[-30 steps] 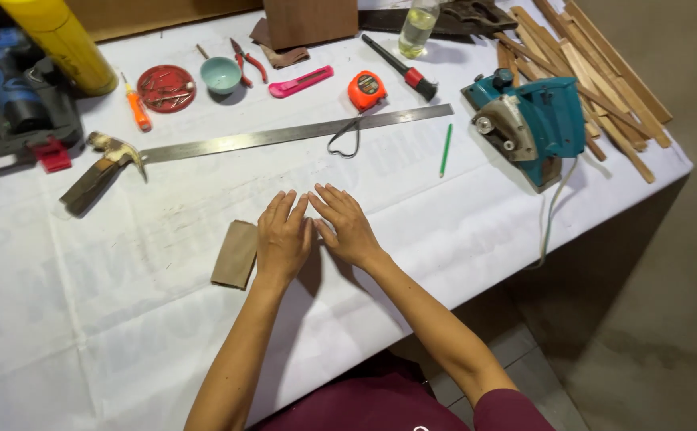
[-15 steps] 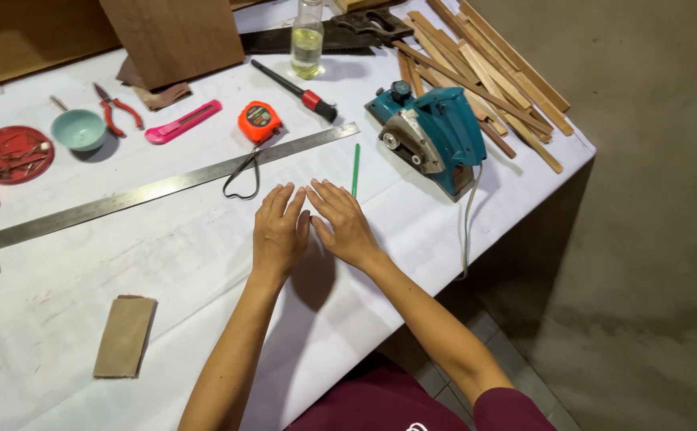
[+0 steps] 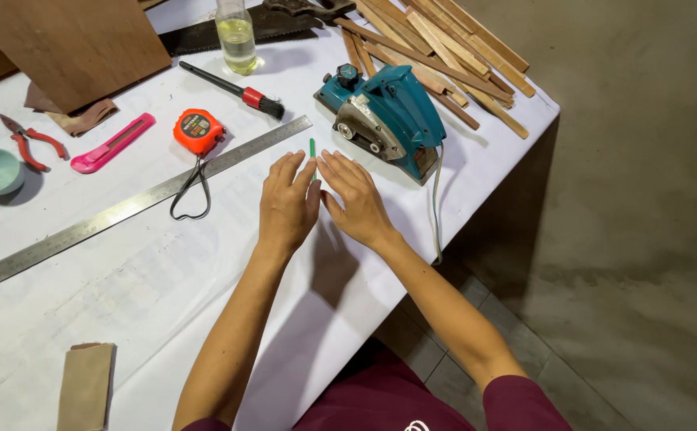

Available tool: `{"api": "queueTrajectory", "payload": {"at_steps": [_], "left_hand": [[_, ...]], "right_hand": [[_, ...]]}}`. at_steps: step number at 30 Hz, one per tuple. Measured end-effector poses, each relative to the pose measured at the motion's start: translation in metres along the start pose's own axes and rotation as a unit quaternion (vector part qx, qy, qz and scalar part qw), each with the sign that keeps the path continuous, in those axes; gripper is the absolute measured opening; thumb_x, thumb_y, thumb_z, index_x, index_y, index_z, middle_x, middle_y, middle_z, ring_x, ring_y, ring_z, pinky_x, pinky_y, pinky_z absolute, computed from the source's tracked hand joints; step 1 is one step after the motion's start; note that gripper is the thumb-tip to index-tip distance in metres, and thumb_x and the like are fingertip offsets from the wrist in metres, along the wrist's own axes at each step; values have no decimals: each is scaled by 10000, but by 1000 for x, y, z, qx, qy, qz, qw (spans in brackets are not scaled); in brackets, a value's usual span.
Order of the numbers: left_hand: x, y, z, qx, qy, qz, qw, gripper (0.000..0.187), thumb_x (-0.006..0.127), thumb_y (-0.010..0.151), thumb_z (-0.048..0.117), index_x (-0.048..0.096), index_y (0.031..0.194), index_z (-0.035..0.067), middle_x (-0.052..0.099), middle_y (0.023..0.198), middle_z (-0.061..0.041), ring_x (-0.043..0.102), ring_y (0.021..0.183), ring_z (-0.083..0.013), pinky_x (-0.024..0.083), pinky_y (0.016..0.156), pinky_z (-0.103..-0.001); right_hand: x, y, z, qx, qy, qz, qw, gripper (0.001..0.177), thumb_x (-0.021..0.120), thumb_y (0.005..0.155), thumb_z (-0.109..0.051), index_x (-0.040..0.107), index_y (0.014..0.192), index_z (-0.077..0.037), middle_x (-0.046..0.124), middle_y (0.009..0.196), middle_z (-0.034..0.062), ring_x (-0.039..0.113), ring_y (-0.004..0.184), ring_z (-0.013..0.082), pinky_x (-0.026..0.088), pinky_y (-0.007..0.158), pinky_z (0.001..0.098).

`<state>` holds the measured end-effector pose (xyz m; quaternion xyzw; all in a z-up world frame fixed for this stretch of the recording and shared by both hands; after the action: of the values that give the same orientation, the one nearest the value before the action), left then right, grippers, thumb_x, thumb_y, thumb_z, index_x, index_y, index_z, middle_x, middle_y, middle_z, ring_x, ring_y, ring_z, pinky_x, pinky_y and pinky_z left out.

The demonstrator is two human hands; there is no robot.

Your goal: Sanding a small wooden strip using a piece of sandpaper on a workshop table.

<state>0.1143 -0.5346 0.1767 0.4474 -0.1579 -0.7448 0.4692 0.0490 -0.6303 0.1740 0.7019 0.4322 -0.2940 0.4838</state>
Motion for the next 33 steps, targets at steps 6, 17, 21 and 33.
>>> {"api": "queueTrajectory", "payload": {"at_steps": [6,17,21,33], "left_hand": [[31,49,33,39,-31,5,999,385,745,879,38,668,1254,3,625,1330,-201,575,1257,-409,503,1026,-490],[102,180,83,115,-70,13,991,338,751,887,53,680,1213,3,628,1289,-176,595,1211,-384,509,998,-472],[146,231,88,139,-90,-37,985,289,709,912,73,701,1194,9,666,1219,-162,619,1103,-361,520,924,-470],[340,311,38,142,61,-338,928,499,869,579,249,787,1054,122,697,1058,-134,636,1042,-374,525,898,-489]], "right_hand": [[-56,17,28,-14,19,67,997,602,727,860,39,571,1440,-10,546,1515,169,502,1420,338,418,1179,422],[-153,77,128,-3,-32,122,992,563,782,852,10,613,1389,-2,607,1445,154,584,1306,337,480,1110,410],[-176,98,177,-4,-44,135,990,547,780,873,-1,614,1395,9,611,1440,163,586,1300,337,474,1108,422],[-139,111,340,80,-78,52,992,348,781,881,-163,710,1202,-47,689,1298,161,621,1209,359,488,993,449]]}}
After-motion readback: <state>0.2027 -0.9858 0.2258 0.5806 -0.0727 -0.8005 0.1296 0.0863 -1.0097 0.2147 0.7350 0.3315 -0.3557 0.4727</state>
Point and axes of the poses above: each hand's wrist, its own y-axis towards the middle knuckle, its own x-axis out of the palm, z = x × y, the point moved 10 cm from there along y, towards the middle knuckle
